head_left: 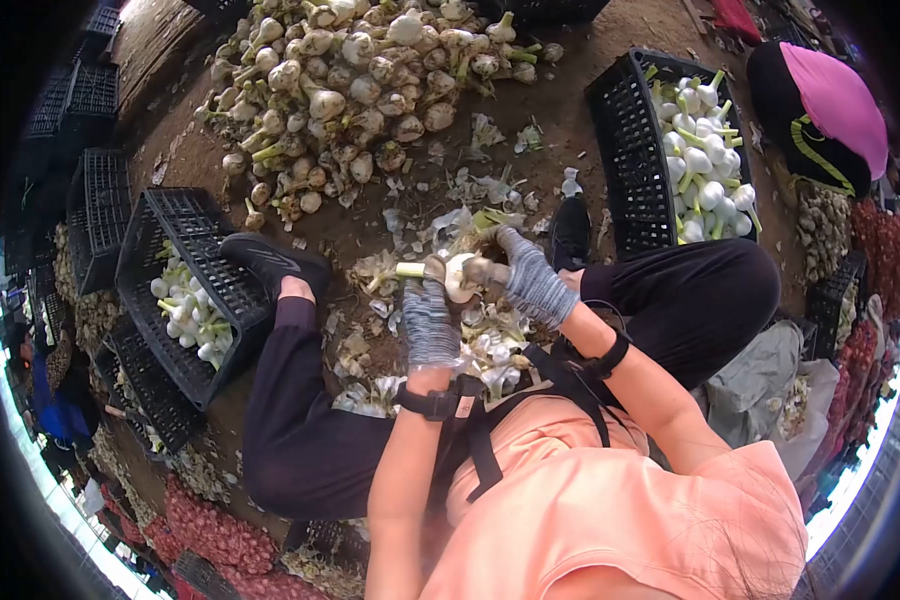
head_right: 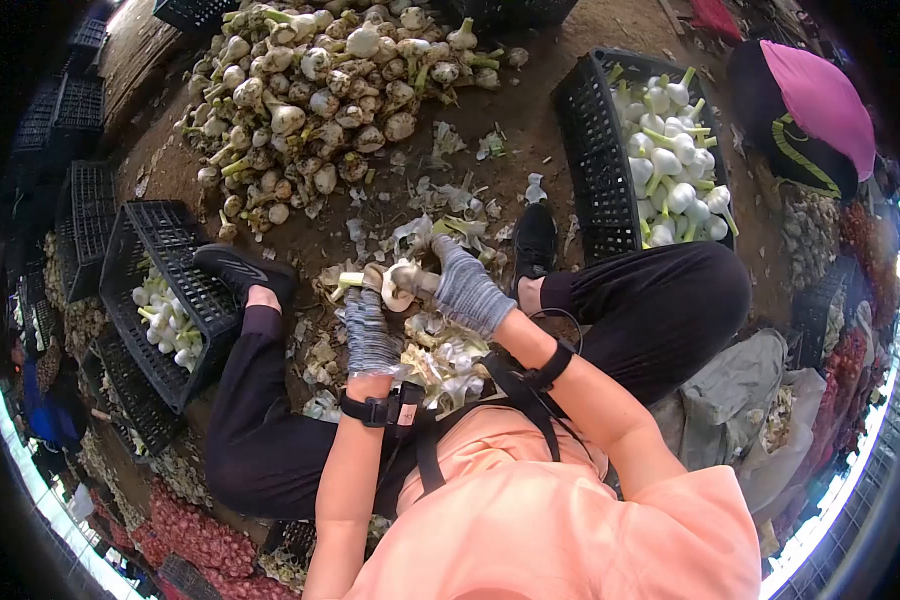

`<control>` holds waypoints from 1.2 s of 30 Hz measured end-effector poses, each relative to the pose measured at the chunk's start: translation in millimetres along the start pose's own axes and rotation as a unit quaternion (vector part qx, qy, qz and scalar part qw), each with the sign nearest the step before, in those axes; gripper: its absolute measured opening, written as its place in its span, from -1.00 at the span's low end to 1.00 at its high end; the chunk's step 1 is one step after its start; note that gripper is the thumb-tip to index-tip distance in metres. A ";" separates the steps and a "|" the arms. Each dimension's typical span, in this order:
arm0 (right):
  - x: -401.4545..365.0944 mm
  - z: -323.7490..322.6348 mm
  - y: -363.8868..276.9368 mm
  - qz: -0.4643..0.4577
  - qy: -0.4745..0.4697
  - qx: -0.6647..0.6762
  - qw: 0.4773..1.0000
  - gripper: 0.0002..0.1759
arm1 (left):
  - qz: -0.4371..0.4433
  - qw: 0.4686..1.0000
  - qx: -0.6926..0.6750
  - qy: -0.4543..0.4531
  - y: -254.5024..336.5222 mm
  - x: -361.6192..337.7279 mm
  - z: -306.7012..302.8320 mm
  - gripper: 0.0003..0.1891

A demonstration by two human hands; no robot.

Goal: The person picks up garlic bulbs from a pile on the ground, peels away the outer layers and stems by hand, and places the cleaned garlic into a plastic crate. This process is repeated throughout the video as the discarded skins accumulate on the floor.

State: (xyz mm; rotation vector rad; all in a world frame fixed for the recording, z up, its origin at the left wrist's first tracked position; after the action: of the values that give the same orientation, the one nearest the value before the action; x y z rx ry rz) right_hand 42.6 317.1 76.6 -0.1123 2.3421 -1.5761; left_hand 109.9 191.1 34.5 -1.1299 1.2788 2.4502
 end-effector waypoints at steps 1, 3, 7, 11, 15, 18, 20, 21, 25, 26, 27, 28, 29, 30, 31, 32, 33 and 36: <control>-0.1 -4.5 4.2 0.002 0.001 0.001 1.000 -0.64 | -0.001 1.000 0.002 0.000 -3.0 3.6 -2.9 -0.64; -12.8 17.9 14.9 0.278 -0.146 0.346 0.884 -0.67 | -0.060 0.994 -0.073 -0.061 -20.0 15.1 2.0 -0.62; -3.6 -0.9 15.1 0.145 -0.120 0.181 0.965 -0.70 | -0.128 0.986 -0.096 -0.037 -33.6 24.2 -3.7 -0.58; -0.5 2.6 4.8 0.077 -0.059 0.271 0.958 -0.69 | -0.130 0.987 -0.091 -0.028 -41.5 28.6 -0.2 -0.60; 7.4 2.5 23.2 0.070 -0.050 0.207 0.975 -0.75 | -0.146 0.983 -0.090 0.067 -55.0 31.9 -0.7 -0.65; 12.7 -7.9 34.5 0.088 -0.023 0.245 0.965 -0.78 | -0.126 0.988 -0.079 0.046 -57.5 44.1 12.8 -0.65; 19.4 -16.9 53.0 0.135 0.006 0.294 0.946 -0.73 | -0.005 0.994 0.097 0.058 -54.8 71.2 12.4 -0.62; 25.8 -25.3 43.5 0.061 0.015 0.257 0.964 -0.62 | 0.081 0.963 0.251 0.061 -32.8 76.4 22.9 -0.60; 31.3 -64.6 87.3 0.227 0.047 0.498 0.836 -0.53 | 0.239 0.888 0.349 -0.181 24.0 58.4 113.1 -0.59; 33.7 -84.7 95.6 0.179 0.081 0.527 0.827 -0.55 | 0.220 0.874 0.363 -0.235 24.3 61.9 124.1 -0.65; 34.2 -106.9 99.0 0.131 0.115 0.554 0.814 -0.57 | 0.129 0.860 0.444 -0.216 14.8 79.8 118.7 -0.69; 36.2 -123.8 100.0 0.097 0.099 0.660 0.739 -0.56 | 0.186 0.880 0.389 -0.201 38.0 88.6 122.4 -0.67; 39.4 -143.8 97.7 0.062 0.078 0.753 0.650 -0.56 | 0.243 0.894 0.330 -0.184 62.3 98.8 121.9 -0.63; 36.7 -177.4 105.4 0.003 0.122 0.774 0.621 -0.51 | 0.334 0.856 0.386 -0.077 97.1 114.4 106.9 -0.48; 29.9 -209.1 114.5 -0.058 0.167 0.791 0.586 -0.44 | 0.418 0.797 0.434 0.030 132.6 125.7 92.2 -0.31; 20.5 -232.3 121.7 -0.073 0.225 0.799 0.554 -0.42 | 0.417 0.770 0.470 0.113 157.7 141.6 76.1 -0.23; 9.2 -251.6 130.3 -0.086 0.280 0.803 0.519 -0.38 | 0.412 0.736 0.501 0.196 181.4 153.8 60.7 -0.14; 6.3 -263.0 135.6 -0.098 0.287 0.800 0.517 -0.37 | 0.343 0.708 0.549 0.283 215.0 208.7 38.5 -0.02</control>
State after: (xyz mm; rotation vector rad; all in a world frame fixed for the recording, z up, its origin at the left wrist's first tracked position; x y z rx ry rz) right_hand -27.7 602.5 41.6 0.6530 0.0849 -3.4323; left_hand -154.8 45.6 42.9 -1.0671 3.1194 0.9132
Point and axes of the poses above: each hand's wrist, its own x-axis towards the middle knuckle, its own z-axis out of the palm, y = z × x, the point moved 10 cm from there along x, towards the middle knuckle, and after that the axes turned 3 degrees about z, right-handed, at the moved point
